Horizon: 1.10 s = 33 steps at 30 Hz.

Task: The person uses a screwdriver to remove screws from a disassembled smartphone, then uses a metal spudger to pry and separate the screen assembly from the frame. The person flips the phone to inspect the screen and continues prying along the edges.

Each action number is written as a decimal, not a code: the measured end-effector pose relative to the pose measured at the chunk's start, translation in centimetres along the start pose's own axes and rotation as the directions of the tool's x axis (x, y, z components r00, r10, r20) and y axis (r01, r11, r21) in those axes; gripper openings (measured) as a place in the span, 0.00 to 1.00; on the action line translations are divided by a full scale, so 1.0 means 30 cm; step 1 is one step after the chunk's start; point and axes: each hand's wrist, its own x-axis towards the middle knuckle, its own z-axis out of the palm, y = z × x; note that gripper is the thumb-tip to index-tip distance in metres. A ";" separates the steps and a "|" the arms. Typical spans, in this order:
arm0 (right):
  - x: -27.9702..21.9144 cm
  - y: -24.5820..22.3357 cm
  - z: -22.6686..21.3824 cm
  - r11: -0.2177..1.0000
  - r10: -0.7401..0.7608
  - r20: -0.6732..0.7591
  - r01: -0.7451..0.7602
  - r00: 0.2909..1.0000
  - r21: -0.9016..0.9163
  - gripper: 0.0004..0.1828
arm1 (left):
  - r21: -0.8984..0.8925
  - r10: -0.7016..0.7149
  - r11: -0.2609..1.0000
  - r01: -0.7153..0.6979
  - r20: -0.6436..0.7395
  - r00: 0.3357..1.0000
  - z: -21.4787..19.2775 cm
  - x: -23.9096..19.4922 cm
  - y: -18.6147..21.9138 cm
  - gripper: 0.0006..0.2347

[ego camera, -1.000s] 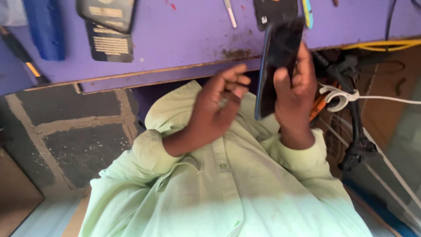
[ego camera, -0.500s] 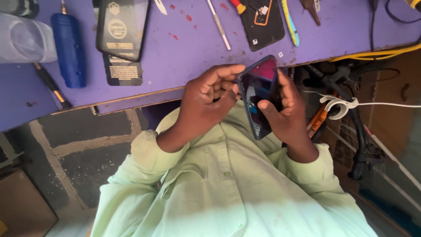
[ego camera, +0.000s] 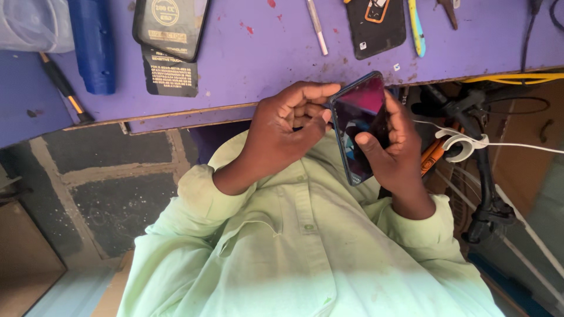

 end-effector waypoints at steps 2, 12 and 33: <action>0.000 0.001 0.000 1.000 0.003 -0.003 -0.003 1.000 -0.005 0.38 | -0.008 -0.012 1.000 0.012 0.007 1.000 -0.003 -0.001 -0.001 0.16; -0.013 0.041 -0.015 1.000 0.004 -0.011 -0.004 1.000 0.013 0.40 | -0.033 0.000 0.999 0.001 0.011 1.000 -0.013 0.006 -0.022 0.17; -0.018 0.037 -0.013 1.000 0.019 0.012 -0.019 1.000 -0.024 0.40 | -0.259 0.076 0.963 -0.078 -0.020 0.997 -0.008 -0.007 -0.108 0.15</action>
